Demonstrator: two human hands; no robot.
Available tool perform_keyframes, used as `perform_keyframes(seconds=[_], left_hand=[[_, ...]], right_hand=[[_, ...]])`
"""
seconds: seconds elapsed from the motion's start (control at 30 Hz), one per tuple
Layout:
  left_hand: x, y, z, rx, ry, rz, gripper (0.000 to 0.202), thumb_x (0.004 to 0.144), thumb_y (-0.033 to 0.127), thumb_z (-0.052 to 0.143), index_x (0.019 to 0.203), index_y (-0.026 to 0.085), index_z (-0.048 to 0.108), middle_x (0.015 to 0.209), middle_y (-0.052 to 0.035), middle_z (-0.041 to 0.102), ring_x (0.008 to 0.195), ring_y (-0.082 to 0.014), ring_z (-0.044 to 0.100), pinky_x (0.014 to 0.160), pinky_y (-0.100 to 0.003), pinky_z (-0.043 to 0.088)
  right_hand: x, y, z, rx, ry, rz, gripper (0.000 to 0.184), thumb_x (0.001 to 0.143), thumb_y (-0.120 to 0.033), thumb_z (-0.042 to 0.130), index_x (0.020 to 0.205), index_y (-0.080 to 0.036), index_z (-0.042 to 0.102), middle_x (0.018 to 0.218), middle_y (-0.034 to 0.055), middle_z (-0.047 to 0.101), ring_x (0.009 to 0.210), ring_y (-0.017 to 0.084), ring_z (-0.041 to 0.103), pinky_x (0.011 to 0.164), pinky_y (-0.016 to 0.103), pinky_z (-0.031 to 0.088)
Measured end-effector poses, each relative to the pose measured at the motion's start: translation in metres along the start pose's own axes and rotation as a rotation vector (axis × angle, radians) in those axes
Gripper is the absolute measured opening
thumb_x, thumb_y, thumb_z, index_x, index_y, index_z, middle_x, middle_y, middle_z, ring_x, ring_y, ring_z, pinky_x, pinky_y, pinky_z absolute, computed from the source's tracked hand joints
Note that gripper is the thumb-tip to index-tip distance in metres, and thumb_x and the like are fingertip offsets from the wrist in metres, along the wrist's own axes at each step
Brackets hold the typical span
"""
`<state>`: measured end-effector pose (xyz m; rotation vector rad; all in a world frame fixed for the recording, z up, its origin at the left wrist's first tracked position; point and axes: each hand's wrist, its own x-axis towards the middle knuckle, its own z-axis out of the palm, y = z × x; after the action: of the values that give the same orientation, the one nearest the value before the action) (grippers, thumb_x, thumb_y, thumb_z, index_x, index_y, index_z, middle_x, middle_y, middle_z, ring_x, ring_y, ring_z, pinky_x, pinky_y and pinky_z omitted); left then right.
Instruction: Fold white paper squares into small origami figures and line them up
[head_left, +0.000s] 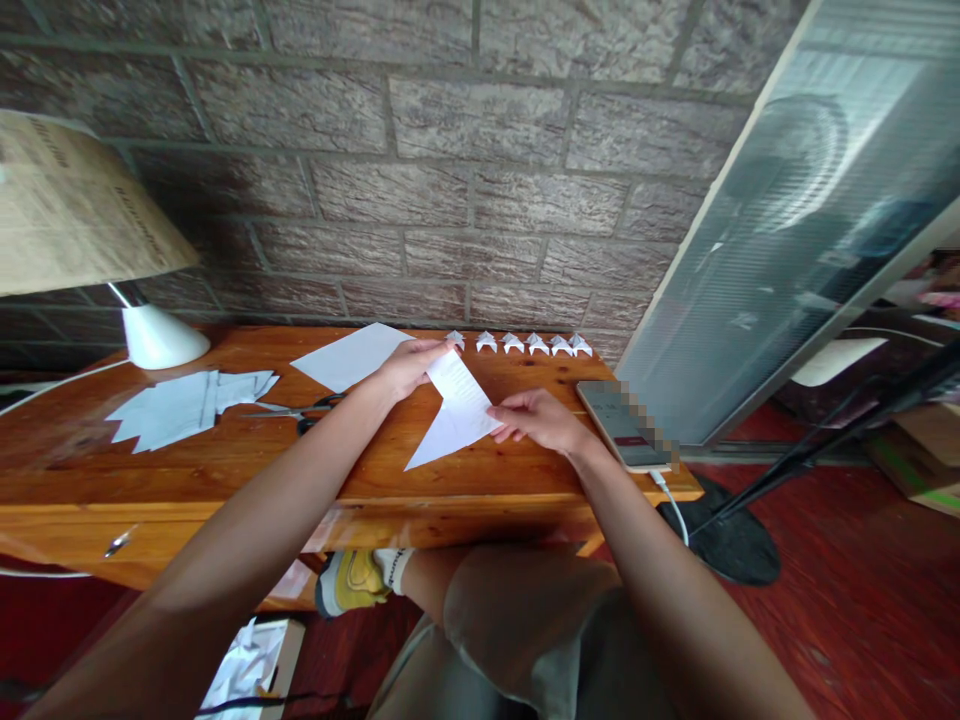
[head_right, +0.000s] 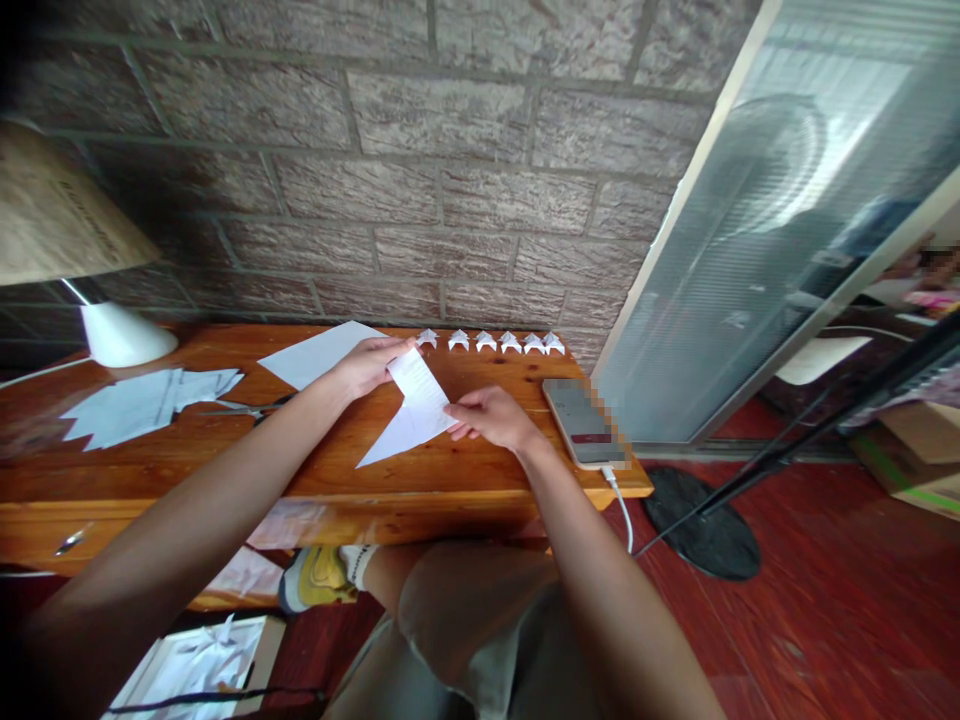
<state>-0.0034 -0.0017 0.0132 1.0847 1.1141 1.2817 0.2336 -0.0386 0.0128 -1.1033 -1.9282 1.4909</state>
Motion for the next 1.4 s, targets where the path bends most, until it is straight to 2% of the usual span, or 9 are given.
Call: perform_keyframes(seconds=[0.2,0.43,0.5,0.63,0.77,0.83,0.93,1.07,1.4], left_hand=[[-0.005,0.002,0.002,-0.017,-0.055,0.017,0.049,0.051,0.038,0.089,0.093,0.018,0.075,0.092,-0.0073,0.074,0.078,-0.0166,0.065,0.073,-0.028,0.048],[-0.003,-0.007,0.007,0.065,-0.078,0.090,0.048,0.046,0.031,0.091,0.088,0.014,0.075,0.083,-0.0093,0.074,0.073,-0.0197,0.067,0.073,-0.033,0.048],[-0.005,-0.010,0.012,0.104,-0.123,0.097,0.046,0.050,0.033,0.089,0.090,0.015,0.075,0.084,-0.0091,0.074,0.072,-0.0193,0.066,0.071,-0.032,0.047],[-0.009,-0.014,0.023,0.110,-0.136,0.128,0.042,0.056,0.035,0.086,0.091,0.015,0.074,0.085,-0.0079,0.073,0.072,-0.0172,0.064,0.069,-0.030,0.047],[-0.011,-0.017,0.025,0.083,-0.147,0.109,0.054,0.050,0.026,0.088,0.101,0.016,0.072,0.096,-0.0070,0.071,0.080,-0.0175,0.065,0.075,-0.030,0.047],[-0.012,-0.018,0.025,0.090,-0.154,0.065,0.059,0.047,0.023,0.089,0.103,0.016,0.071,0.093,-0.0056,0.071,0.076,-0.0171,0.064,0.072,-0.029,0.046],[-0.011,-0.022,0.026,0.083,-0.106,0.033,0.054,0.049,0.024,0.088,0.099,0.015,0.072,0.082,-0.0036,0.070,0.066,-0.0157,0.062,0.065,-0.029,0.045],[-0.005,-0.024,0.024,0.045,-0.052,0.090,0.040,0.050,0.026,0.087,0.086,0.014,0.074,0.081,-0.0050,0.071,0.069,-0.0153,0.062,0.070,-0.029,0.044],[-0.013,-0.017,0.021,-0.036,-0.164,0.050,0.038,0.050,0.029,0.088,0.080,0.013,0.073,0.077,-0.0066,0.071,0.065,-0.0156,0.062,0.066,-0.029,0.044]], right_hand=[[-0.002,0.002,-0.004,0.012,-0.017,-0.021,0.045,0.069,-0.057,0.072,0.078,-0.014,0.074,0.074,0.0078,0.074,0.066,0.015,0.068,0.057,0.022,0.047],[-0.003,0.002,-0.007,0.109,-0.038,-0.018,0.041,0.068,-0.050,0.075,0.087,-0.014,0.074,0.080,0.0057,0.074,0.069,0.013,0.064,0.062,0.023,0.050],[0.003,0.005,0.000,0.173,0.007,-0.025,0.039,0.071,-0.051,0.072,0.086,-0.014,0.073,0.080,0.0051,0.073,0.071,0.014,0.065,0.064,0.024,0.051],[0.019,0.013,0.013,0.155,0.207,-0.104,0.031,0.070,-0.045,0.072,0.078,-0.015,0.071,0.069,0.0013,0.069,0.062,0.013,0.061,0.060,0.024,0.050],[0.030,0.020,0.015,0.104,0.291,-0.166,0.028,0.073,-0.044,0.069,0.081,-0.017,0.071,0.073,0.0009,0.070,0.064,0.014,0.061,0.061,0.025,0.050],[0.032,0.023,0.015,0.077,0.311,-0.160,0.028,0.074,-0.044,0.067,0.082,-0.018,0.070,0.075,0.0014,0.070,0.065,0.015,0.061,0.062,0.026,0.050],[0.034,0.025,0.016,0.008,0.300,-0.165,0.029,0.075,-0.045,0.065,0.083,-0.018,0.070,0.076,0.0015,0.071,0.066,0.015,0.062,0.062,0.025,0.049],[0.034,0.026,0.018,-0.056,0.282,-0.214,0.031,0.076,-0.048,0.064,0.082,-0.019,0.070,0.079,0.0018,0.072,0.076,0.017,0.064,0.067,0.026,0.049],[0.029,0.024,0.021,-0.093,0.275,-0.266,0.027,0.075,-0.045,0.063,0.081,-0.019,0.069,0.083,0.0024,0.072,0.080,0.019,0.065,0.076,0.029,0.049]])
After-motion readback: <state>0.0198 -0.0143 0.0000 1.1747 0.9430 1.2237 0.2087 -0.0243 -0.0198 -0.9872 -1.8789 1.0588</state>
